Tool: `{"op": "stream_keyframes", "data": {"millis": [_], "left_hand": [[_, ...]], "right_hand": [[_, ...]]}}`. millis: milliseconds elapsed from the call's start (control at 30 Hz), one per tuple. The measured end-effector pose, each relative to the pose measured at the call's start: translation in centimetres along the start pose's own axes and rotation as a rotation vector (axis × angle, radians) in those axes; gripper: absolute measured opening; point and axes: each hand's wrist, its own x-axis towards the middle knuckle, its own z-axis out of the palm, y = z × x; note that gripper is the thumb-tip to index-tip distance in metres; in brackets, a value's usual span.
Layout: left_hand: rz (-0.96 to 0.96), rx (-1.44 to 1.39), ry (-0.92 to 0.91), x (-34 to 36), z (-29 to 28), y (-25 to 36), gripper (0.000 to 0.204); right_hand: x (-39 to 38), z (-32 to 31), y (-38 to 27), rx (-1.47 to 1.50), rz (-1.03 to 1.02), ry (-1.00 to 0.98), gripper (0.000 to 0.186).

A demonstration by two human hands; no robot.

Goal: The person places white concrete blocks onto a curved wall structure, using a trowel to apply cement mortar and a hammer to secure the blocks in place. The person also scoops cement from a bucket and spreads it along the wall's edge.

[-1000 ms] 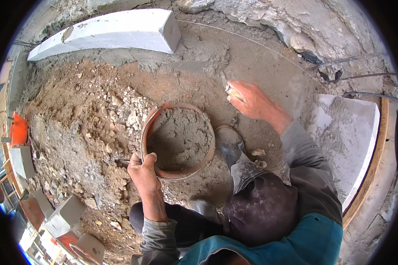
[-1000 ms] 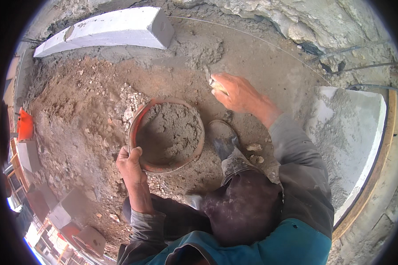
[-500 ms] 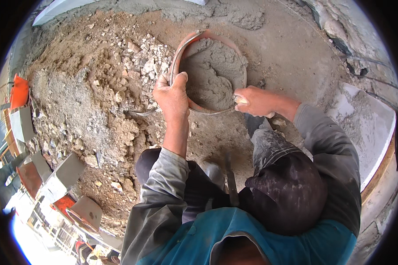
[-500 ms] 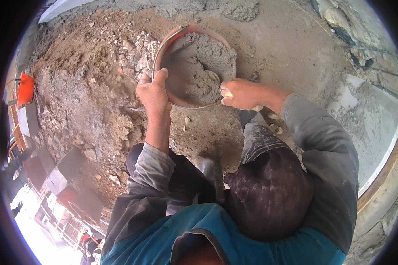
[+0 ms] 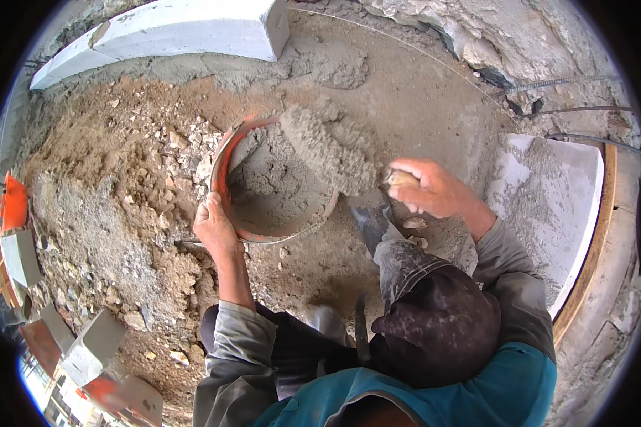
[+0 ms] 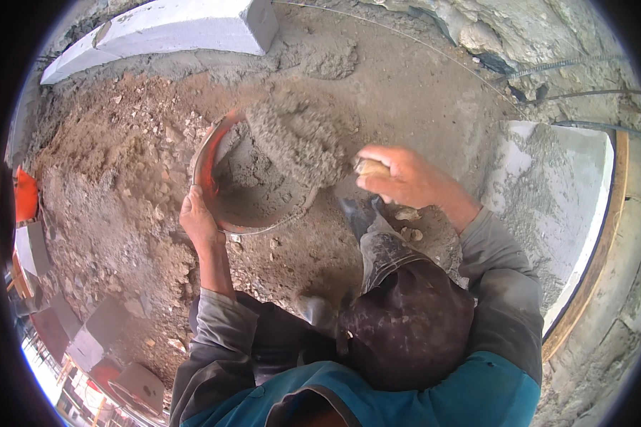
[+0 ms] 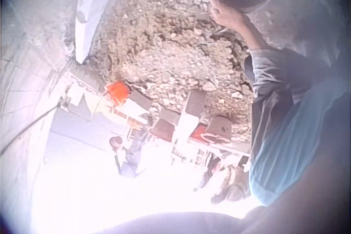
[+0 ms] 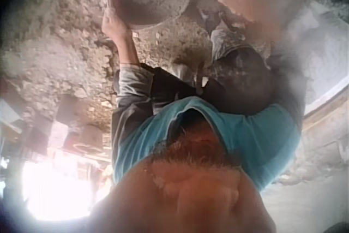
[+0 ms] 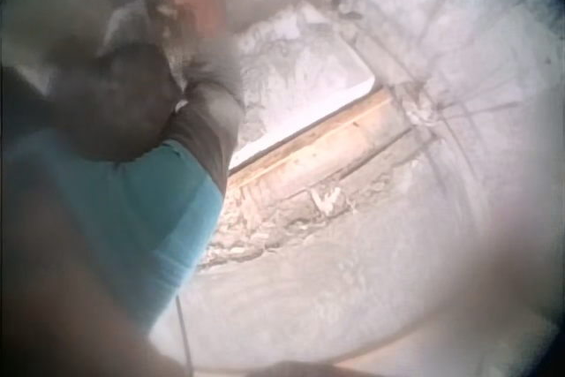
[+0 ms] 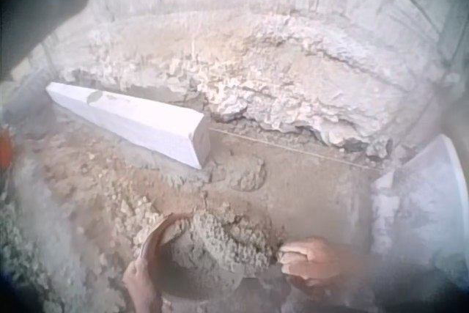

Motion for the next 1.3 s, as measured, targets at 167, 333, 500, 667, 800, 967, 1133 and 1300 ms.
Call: {"op": "stream_keyframes", "data": {"millis": [167, 333, 500, 667, 800, 967, 1133, 1300], "left_hand": [[0.023, -0.008, -0.025, -0.4, 1.4, 0.2, 0.032], [0.005, 0.027, 0.046, -1.4, 2.5, 1.3, 0.028], [0.109, 0.15, 0.01, -1.6, 4.5, 2.7, 0.032], [0.134, 0.234, 0.007, -3.0, 5.5, 3.3, 0.031], [0.168, 0.275, 0.013, -3.1, 4.5, 3.2, 0.03], [0.13, 0.271, -0.034, -5.0, 6.3, 2.5, 0.029], [0.216, 0.265, -0.041, -4.1, 5.9, 2.0, 0.028], [0.189, 0.282, -0.096, -2.8, 5.6, 2.5, 0.027]], "right_hand": [[4.1, -7.0, 7.9, -0.852, -0.136, 0.565, 0.037], [5.6, -4.7, 6.2, -0.925, -0.288, 0.536, 0.037], [9.6, 2.3, 1.6, -1.062, -0.397, 0.174, 0.03], [7.7, 6.3, 2.4, -1.069, -0.327, -0.165, 0.029], [7.7, 4.7, 4.1, -1.035, -0.219, -0.075, 0.028], [9.2, 8.0, 5.8, -0.571, 0.087, -0.306, 0.029], [8.1, 9.8, 5.1, -0.045, 0.207, -0.433, 0.025], [5.4, 7.9, 5.8, 0.203, 0.146, -0.462, 0.026]]}}
